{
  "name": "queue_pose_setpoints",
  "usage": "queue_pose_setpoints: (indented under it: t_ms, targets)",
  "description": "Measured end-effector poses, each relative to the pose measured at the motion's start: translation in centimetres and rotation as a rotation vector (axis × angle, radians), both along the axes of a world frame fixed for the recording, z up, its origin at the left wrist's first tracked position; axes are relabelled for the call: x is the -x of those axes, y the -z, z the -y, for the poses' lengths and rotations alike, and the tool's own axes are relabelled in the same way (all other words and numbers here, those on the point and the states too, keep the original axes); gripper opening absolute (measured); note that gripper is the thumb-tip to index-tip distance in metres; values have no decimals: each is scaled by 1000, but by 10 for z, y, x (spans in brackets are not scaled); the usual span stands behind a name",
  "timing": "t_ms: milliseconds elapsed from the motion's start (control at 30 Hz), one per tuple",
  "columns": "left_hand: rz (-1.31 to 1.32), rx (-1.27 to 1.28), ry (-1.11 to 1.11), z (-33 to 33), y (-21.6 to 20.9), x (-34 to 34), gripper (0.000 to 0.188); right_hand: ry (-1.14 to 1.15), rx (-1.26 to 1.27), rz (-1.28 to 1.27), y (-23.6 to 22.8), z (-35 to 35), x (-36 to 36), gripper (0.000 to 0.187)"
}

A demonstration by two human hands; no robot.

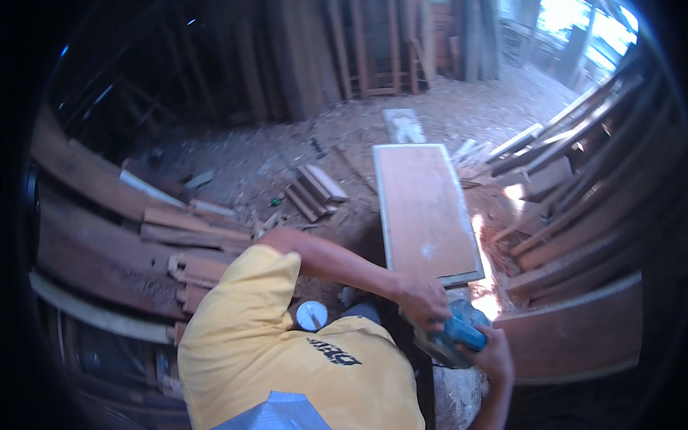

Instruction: The person cuts a piece of wood using a circular saw, measures it with a tape measure, and then shapes the edge of the wood board using an electric planer.

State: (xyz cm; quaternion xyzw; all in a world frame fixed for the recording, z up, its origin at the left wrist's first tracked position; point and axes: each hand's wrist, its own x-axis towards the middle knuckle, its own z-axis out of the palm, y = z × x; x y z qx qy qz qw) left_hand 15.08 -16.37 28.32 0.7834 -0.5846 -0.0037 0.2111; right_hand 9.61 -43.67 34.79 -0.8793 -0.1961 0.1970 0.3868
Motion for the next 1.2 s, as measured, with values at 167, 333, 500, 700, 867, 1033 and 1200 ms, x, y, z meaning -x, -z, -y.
queue_pose_setpoints:
  t_ms: [167, 333, 500, 700, 867, 1033, 1200]
  targets:
    - [-145, 57, 97, 14, 7, 8, 42, -127, 170, -425, -9, 15, -77, 38]
    - [-121, 433, -276, -44, 71, 3, 54, 230, -154, -149, 78, 24, 1, 41]
    - [-792, 386, -1098, -127, 162, -5, 55, 706, -66, 12, 147, 42, 64, 50]
    - [-923, 447, -1617, -176, 232, -64, 72, 1009, 7, -82, 214, 77, 113, 57]
    - [-1080, 662, -1799, -207, 272, -131, 93, 1069, 160, -118, 277, 135, 140, 63]
    - [-1391, 1121, -1661, -198, 355, -182, 102, 987, 697, 12, 179, 44, 56, 92]
    - [-1530, 1349, -1377, -182, 358, -180, 73, 561, 369, 141, 211, -26, -15, 93]
